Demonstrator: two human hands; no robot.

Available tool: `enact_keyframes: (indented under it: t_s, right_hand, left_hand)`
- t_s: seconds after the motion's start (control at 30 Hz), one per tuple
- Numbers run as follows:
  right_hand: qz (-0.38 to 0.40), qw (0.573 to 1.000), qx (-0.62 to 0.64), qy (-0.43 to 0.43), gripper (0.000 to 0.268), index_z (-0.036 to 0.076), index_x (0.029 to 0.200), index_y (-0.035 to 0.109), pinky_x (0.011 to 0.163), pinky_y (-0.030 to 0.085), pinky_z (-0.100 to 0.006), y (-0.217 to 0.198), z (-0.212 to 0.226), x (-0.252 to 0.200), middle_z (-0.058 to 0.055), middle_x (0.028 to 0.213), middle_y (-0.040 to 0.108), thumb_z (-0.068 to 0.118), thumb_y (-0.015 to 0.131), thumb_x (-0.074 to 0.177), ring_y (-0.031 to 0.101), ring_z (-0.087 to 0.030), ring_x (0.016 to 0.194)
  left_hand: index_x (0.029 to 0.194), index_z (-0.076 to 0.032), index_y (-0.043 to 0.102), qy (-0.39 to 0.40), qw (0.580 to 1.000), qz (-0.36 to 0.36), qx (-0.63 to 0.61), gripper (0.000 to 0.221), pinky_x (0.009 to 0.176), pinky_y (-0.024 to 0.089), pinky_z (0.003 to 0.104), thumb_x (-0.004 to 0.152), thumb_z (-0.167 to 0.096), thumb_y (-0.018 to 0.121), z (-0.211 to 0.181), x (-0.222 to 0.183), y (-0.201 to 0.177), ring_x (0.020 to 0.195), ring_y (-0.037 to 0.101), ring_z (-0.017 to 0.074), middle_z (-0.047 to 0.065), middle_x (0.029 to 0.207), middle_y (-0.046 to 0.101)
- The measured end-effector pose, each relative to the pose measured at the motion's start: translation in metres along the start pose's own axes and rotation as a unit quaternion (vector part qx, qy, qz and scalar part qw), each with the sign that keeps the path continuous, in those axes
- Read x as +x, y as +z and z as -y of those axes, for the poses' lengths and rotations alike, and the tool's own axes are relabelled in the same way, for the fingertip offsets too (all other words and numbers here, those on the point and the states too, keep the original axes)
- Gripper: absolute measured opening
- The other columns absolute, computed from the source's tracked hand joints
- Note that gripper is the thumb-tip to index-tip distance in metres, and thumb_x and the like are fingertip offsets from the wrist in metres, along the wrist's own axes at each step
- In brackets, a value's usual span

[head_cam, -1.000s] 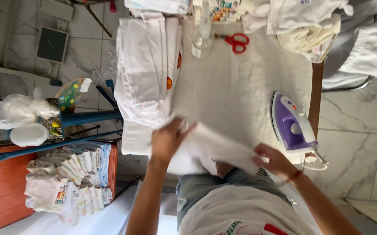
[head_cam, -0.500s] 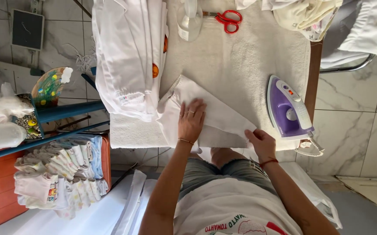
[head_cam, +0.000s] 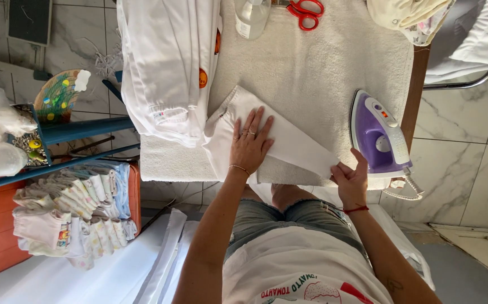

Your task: Ironing and folding small white garments on a pressing table

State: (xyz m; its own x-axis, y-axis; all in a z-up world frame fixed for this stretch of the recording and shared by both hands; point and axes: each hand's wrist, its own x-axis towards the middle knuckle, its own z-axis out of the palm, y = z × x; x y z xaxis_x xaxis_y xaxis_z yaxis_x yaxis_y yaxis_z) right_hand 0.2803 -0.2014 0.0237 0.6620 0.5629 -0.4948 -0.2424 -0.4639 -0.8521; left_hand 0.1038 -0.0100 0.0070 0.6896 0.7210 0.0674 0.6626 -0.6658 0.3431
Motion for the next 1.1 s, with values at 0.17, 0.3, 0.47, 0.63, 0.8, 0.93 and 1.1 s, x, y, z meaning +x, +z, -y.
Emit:
enact_keyframes:
  t_s: [0.17,0.3,0.47,0.63,0.8,0.93,1.1]
  right_hand:
    - [0.056,0.997,0.036,-0.041,0.066,0.015,0.132,0.023,0.068,0.050,-0.024,-0.007,-0.045,0.009,-0.014,0.101,0.058,-0.005,0.054,0.078,0.057,-0.015,0.083]
    - [0.110,0.989,-0.006,-0.103,0.074,0.010,0.135,0.022,0.074,0.048,-0.030,0.012,-0.026,0.011,-0.016,0.107,0.055,-0.003,0.060,0.073,0.055,-0.019,0.090]
    - [0.128,0.986,-0.015,-0.104,0.086,0.017,0.140,-0.001,0.069,0.048,-0.028,-0.012,-0.041,0.010,-0.017,0.108,0.052,-0.009,0.051,0.077,0.055,-0.018,0.086]
    - [0.137,0.985,-0.026,-0.103,0.092,0.021,0.140,-0.010,0.069,0.046,-0.027,-0.019,-0.040,-0.001,-0.015,0.109,0.051,-0.014,0.048,0.077,0.054,-0.016,0.087]
    - [0.159,0.978,-0.070,-0.116,0.089,0.021,0.140,-0.011,0.066,0.045,-0.027,-0.020,-0.050,0.008,-0.016,0.111,0.050,-0.013,0.044,0.079,0.054,-0.015,0.084]
    - [0.167,0.981,-0.052,-0.082,0.089,0.023,0.139,-0.011,0.063,0.042,-0.023,-0.022,-0.047,0.008,-0.019,0.117,0.047,-0.016,0.041,0.078,0.054,-0.017,0.084]
    - [0.172,0.964,-0.201,0.028,0.076,0.021,0.139,0.016,0.079,0.047,-0.040,-0.008,0.045,-0.020,-0.025,0.125,0.040,0.000,0.054,0.076,0.050,-0.034,0.103]
  left_hand:
    - [0.137,-0.032,0.018,-0.008,0.998,0.051,0.036,0.054,0.107,0.001,0.041,0.087,-0.051,0.028,-0.002,0.000,0.004,0.134,0.008,0.0159,-0.001,0.145,0.009]
    - [0.138,-0.029,0.015,-0.020,0.995,0.080,0.061,0.058,0.106,0.000,0.045,0.087,-0.050,0.034,-0.009,0.001,0.002,0.134,0.004,0.0189,0.001,0.146,0.006]
    - [0.139,-0.030,0.012,-0.041,0.992,0.117,0.033,0.059,0.106,-0.002,0.046,0.087,-0.051,0.031,-0.011,0.002,0.000,0.134,0.001,0.0191,0.001,0.146,0.002]
    - [0.139,-0.033,0.009,-0.045,0.987,0.149,0.033,0.052,0.106,-0.002,0.046,0.091,-0.047,0.022,-0.009,0.001,-0.002,0.134,-0.001,0.0171,-0.002,0.146,-0.001]
    - [0.139,-0.027,0.006,-0.069,0.982,0.159,0.070,0.071,0.105,0.000,0.051,0.083,-0.051,0.043,-0.022,0.006,-0.003,0.134,-0.001,0.0226,0.004,0.146,-0.002]
    - [0.138,-0.009,0.003,-0.113,0.942,0.288,0.129,0.103,0.107,-0.002,0.047,0.066,-0.067,0.051,-0.067,0.016,-0.010,0.133,-0.005,0.0251,0.012,0.144,-0.001]
    - [0.132,-0.005,0.029,0.027,0.997,0.064,0.016,0.088,0.104,0.018,0.052,0.064,-0.049,0.065,-0.116,-0.025,0.064,0.132,0.015,0.0318,0.016,0.140,0.021]
